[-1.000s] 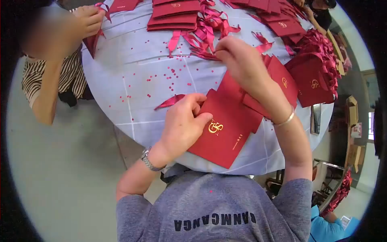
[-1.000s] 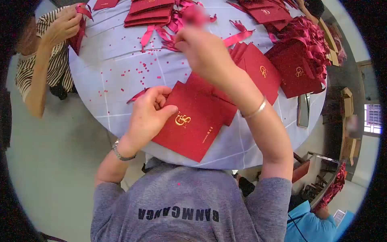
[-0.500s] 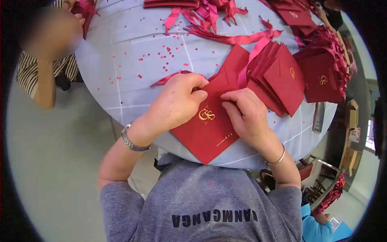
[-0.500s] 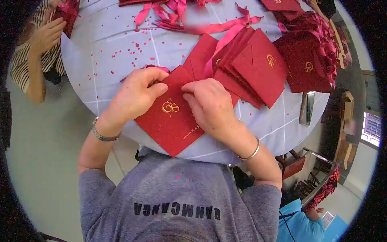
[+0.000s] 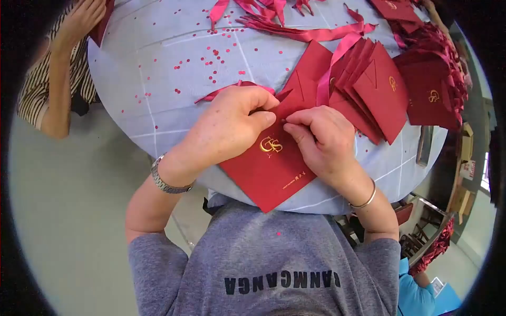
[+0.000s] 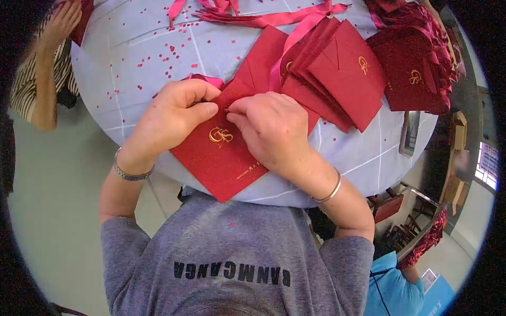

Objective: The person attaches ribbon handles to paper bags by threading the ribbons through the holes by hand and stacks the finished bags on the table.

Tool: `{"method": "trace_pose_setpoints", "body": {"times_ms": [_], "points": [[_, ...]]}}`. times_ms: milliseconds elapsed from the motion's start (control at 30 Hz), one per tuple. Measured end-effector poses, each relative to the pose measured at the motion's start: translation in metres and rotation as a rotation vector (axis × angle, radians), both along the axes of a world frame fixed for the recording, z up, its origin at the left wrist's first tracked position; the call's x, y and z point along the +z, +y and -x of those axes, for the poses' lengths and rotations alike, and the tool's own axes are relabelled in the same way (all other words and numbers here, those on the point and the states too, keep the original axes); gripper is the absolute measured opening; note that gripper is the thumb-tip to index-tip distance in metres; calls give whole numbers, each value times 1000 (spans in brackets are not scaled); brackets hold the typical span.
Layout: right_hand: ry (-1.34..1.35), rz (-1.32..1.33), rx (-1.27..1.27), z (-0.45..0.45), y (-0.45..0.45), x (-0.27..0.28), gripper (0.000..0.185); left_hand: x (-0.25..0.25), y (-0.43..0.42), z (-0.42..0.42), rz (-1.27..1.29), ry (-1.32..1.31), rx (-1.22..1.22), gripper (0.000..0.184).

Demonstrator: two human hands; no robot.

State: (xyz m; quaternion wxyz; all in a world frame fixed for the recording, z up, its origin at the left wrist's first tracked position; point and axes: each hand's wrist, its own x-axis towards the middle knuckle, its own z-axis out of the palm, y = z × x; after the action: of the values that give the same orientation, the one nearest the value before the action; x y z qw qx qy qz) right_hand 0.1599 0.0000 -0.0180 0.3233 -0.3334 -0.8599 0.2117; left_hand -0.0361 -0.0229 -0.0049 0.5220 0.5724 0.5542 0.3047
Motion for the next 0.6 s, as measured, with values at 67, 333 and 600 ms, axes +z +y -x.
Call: {"method": "trace_pose_setpoints", "body": {"times_ms": [67,333,600], "points": [[-4,-11,7,2,0,1,14,-2,-1,0,-51,-26,-17,19],[-49,363,-140,12,-2,12,10,2,-4,2,-65,39,-78,21],[-25,470,-108,8,4,15,9,-2,-2,-1,-16,96,-42,19]]}}
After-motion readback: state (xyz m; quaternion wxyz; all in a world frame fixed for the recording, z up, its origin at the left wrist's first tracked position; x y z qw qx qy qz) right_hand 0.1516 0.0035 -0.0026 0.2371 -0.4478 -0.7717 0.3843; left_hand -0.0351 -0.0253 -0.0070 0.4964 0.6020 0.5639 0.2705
